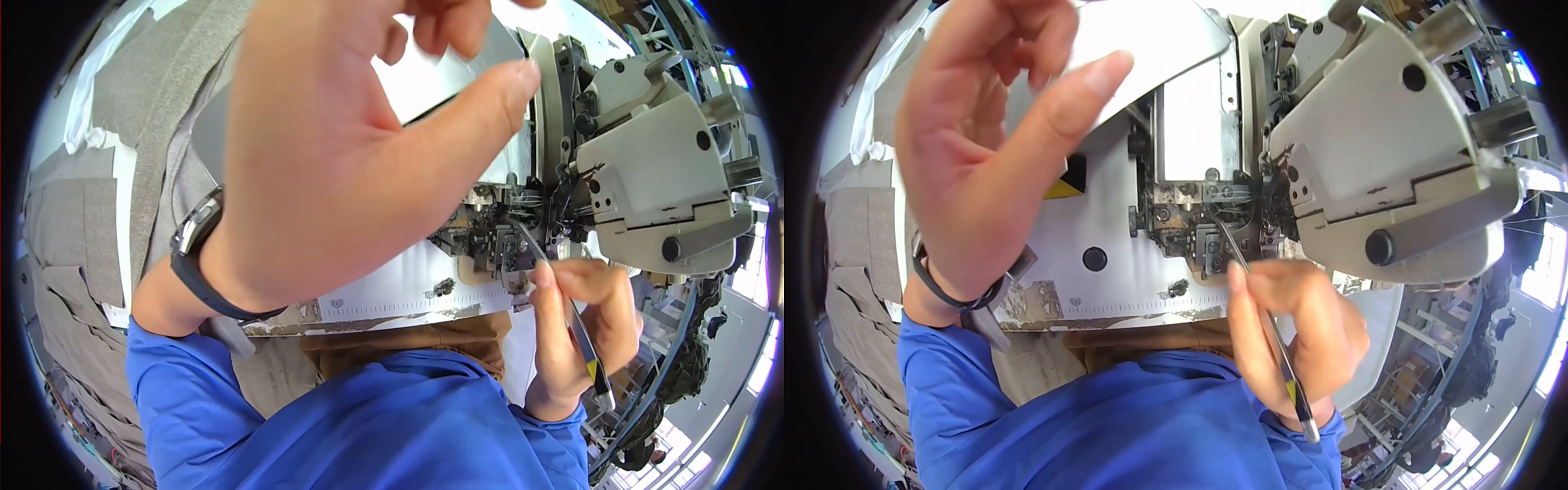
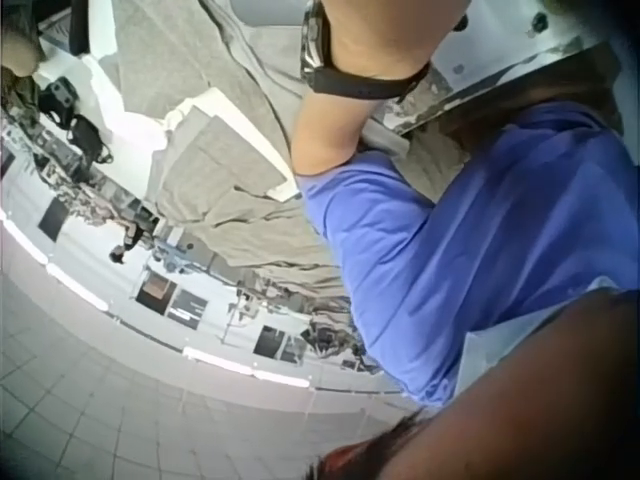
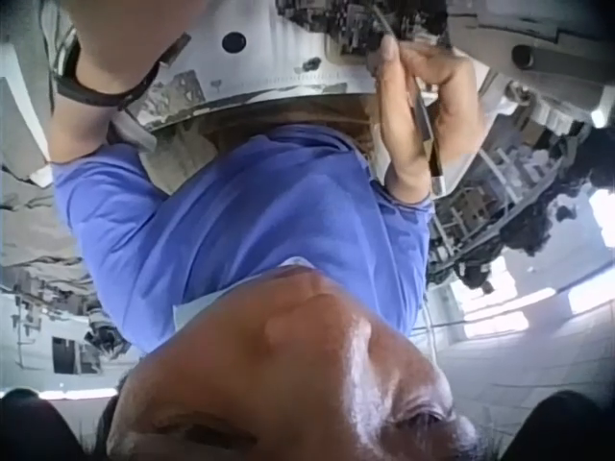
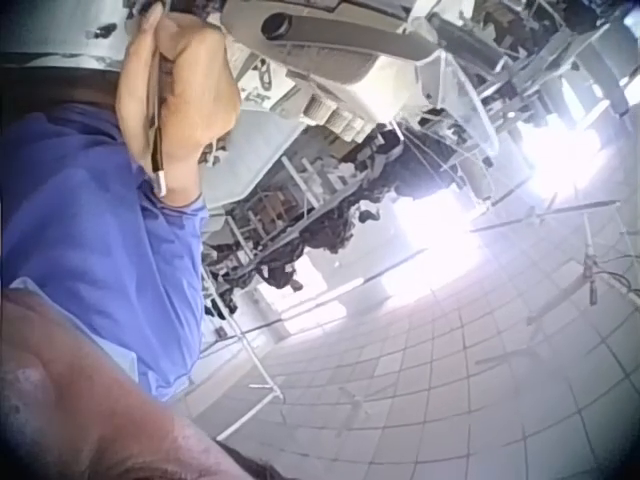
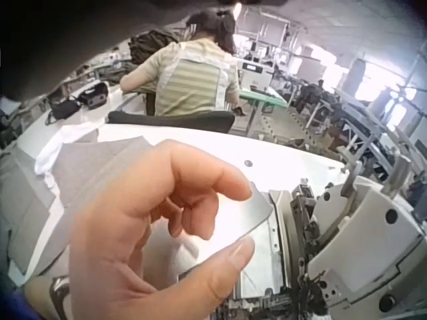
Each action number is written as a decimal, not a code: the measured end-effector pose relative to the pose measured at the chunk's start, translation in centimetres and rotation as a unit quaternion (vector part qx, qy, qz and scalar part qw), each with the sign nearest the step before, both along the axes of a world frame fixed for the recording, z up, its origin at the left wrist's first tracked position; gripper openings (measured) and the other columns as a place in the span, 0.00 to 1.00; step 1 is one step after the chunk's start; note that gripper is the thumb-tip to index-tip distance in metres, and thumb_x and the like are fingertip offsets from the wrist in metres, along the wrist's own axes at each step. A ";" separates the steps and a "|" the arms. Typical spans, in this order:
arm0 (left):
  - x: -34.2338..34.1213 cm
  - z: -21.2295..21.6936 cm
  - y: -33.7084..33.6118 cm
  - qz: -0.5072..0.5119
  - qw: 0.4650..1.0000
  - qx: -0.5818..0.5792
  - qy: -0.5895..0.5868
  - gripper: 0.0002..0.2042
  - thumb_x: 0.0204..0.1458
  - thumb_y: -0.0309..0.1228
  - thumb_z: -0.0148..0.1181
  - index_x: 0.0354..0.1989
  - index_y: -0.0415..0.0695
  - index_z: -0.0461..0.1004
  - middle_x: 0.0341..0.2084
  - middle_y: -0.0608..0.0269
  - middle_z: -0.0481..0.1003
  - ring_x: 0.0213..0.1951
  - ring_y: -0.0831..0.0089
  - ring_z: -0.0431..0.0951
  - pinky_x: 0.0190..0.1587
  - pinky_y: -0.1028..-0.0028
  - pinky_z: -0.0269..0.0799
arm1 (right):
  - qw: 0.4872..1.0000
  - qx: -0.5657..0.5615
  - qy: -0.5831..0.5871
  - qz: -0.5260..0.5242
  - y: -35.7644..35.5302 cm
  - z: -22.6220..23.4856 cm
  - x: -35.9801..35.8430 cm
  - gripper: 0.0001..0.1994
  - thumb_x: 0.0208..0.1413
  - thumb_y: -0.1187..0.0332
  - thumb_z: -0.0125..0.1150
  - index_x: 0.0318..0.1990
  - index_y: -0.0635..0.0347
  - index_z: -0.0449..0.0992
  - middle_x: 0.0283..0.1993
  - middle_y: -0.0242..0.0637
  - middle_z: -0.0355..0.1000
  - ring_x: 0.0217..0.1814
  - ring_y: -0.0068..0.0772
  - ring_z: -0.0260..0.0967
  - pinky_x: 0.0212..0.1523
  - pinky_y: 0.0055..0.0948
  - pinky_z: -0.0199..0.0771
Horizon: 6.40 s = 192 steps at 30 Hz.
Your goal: Adjusting and threading an industrial sewing machine using hand tools.
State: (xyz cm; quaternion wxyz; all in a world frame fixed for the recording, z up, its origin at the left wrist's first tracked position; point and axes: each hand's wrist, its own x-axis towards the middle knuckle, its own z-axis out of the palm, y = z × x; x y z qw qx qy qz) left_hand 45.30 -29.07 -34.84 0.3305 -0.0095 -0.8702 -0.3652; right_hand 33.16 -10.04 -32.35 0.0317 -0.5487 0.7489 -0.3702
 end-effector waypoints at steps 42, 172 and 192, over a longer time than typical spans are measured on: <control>2.1 3.3 6.0 0.255 0.914 -0.127 -0.287 0.08 0.55 0.29 0.60 0.30 0.36 0.78 0.21 0.67 0.72 0.23 0.82 0.65 0.27 0.77 0.60 | 0.955 -0.231 -0.128 -0.135 6.7 -7.5 -21.2 0.14 0.63 0.71 0.49 0.55 0.61 0.73 0.57 0.37 0.71 0.61 0.31 0.65 0.62 0.28 0.59; -2.5 -2.2 24.5 -0.065 0.982 -0.161 0.074 0.15 0.50 0.31 0.60 0.46 0.41 0.75 0.47 0.52 0.74 0.44 0.62 0.77 0.45 0.67 0.75 | 0.747 0.049 -0.650 0.130 14.0 -5.7 -8.4 0.15 0.57 0.65 0.61 0.46 0.67 0.73 0.27 0.32 0.74 0.20 0.16 0.62 0.21 0.17 0.58; -1.1 2.9 25.6 -0.235 0.925 0.255 0.153 0.06 0.54 0.26 0.61 0.35 0.36 0.80 0.30 0.59 0.75 0.26 0.70 0.74 0.25 0.74 0.65 | 0.873 -0.269 -0.366 -0.175 18.7 -4.2 -11.7 0.33 0.63 0.46 0.27 0.29 0.69 0.71 0.23 0.35 0.63 0.25 0.25 0.58 0.27 0.25 0.57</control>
